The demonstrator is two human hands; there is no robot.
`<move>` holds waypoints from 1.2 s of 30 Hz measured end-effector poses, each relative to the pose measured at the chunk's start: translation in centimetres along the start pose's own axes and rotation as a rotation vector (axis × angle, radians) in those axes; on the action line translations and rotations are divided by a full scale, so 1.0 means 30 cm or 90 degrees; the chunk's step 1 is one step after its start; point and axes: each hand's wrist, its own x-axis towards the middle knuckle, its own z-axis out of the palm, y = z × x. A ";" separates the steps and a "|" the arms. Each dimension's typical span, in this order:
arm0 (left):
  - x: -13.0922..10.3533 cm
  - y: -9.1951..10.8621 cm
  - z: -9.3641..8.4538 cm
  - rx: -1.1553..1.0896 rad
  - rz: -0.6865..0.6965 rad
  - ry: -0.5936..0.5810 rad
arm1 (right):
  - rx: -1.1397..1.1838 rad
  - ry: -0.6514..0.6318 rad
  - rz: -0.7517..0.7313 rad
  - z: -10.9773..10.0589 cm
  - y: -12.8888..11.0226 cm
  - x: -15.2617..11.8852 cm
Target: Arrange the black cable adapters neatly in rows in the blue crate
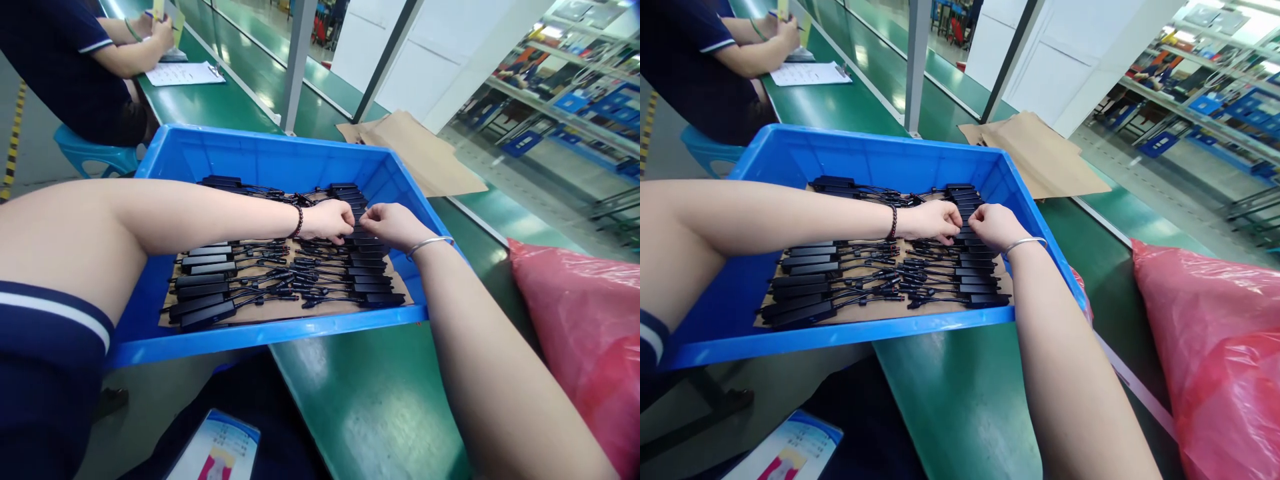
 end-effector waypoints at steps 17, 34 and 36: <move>-0.140 0.101 0.004 0.795 0.072 -0.251 | -0.014 -0.026 -0.019 0.001 -0.016 -0.012; -0.008 0.066 -0.086 0.240 0.013 -0.057 | 0.190 0.010 -0.017 0.004 -0.016 -0.016; -0.008 0.020 -0.047 0.058 -0.025 -0.005 | 0.227 0.002 -0.025 0.007 -0.013 -0.016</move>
